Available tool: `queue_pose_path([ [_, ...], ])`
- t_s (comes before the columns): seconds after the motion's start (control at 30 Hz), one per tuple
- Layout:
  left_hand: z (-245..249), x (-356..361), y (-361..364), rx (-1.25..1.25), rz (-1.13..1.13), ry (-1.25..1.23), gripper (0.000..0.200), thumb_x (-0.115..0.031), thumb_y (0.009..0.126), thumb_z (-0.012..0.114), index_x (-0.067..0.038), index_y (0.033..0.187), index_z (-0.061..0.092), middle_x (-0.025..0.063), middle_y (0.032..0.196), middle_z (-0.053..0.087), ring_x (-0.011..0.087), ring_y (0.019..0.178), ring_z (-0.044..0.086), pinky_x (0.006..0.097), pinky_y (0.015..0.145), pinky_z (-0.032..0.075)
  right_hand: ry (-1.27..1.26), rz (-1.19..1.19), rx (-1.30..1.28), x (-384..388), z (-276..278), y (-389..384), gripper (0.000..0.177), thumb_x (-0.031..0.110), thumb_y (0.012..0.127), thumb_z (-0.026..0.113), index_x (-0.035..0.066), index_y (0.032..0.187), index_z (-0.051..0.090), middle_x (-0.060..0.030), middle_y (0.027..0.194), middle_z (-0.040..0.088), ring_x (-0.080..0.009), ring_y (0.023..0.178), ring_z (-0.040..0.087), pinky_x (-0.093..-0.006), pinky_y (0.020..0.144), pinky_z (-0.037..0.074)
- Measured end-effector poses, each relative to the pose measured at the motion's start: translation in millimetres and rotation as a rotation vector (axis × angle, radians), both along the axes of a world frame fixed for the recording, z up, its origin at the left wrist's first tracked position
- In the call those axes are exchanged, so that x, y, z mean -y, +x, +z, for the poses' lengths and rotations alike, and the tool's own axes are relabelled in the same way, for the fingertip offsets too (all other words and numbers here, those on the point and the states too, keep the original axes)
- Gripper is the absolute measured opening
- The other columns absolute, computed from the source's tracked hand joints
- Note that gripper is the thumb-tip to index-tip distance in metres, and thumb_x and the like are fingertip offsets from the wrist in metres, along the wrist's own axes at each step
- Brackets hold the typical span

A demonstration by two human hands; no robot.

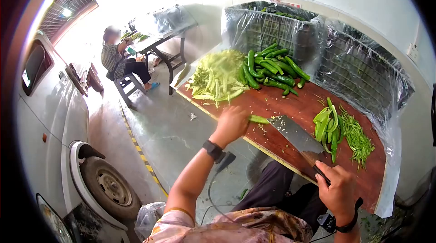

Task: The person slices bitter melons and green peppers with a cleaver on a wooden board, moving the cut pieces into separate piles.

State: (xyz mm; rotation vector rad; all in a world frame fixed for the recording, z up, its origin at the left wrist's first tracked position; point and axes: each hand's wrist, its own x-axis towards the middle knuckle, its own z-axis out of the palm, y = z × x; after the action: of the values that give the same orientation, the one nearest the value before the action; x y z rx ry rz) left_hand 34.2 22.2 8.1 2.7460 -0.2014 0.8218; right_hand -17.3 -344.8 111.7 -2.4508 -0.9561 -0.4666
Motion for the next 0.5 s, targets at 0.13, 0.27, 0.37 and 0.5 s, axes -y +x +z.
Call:
queue_pose_path([
  [0.13,3.9,43.0,-29.3,0.025,0.113,-0.08,0.018,-0.015,0.083,0.066,-0.006,0.098,0.068,0.0126,0.086,0.061,0.0336,0.086,0.06,0.0441,0.079,0.049,0.006,0.005,0.039,2.6,-10.9,0.5,0.036,0.008,0.075,0.075,0.014,0.11,0.071,-0.0095,0.071,0.056,-0.0318,0.061,0.059,-0.0432,0.054,0.046],
  [0.27,1.7,63.0,-42.3,0.083,-0.031,-0.376,0.021,-0.014,0.085,0.067,-0.003,0.102,0.068,0.0156,0.099,0.064,0.0347,0.09,0.063,0.0422,0.078,0.052,-0.028,0.052,0.052,-6.7,-14.4,-0.3,0.035,0.012,0.075,0.076,0.016,0.11,0.071,-0.0094,0.07,0.056,-0.0316,0.062,0.059,-0.043,0.054,0.047],
  [0.37,-3.3,55.5,-45.1,0.128,-0.029,-0.38,0.023,-0.012,0.083,0.068,-0.002,0.104,0.068,0.0158,0.107,0.064,0.034,0.098,0.062,0.0396,0.083,0.052,-0.049,0.072,0.04,-10.9,-16.6,-0.7,0.035,0.014,0.076,0.075,0.017,0.111,0.071,-0.0092,0.071,0.055,-0.0315,0.061,0.059,-0.0432,0.054,0.047],
  [0.5,-1.4,53.3,-51.2,0.178,0.02,-0.13,0.025,-0.014,0.083,0.067,-0.006,0.106,0.068,0.0116,0.112,0.063,0.0323,0.111,0.056,0.0431,0.091,0.046,-0.079,0.07,0.087,-15.5,-14.2,-0.4,0.035,0.014,0.077,0.075,0.017,0.111,0.071,-0.0087,0.071,0.054,-0.0309,0.061,0.059,-0.0431,0.053,0.047],
])
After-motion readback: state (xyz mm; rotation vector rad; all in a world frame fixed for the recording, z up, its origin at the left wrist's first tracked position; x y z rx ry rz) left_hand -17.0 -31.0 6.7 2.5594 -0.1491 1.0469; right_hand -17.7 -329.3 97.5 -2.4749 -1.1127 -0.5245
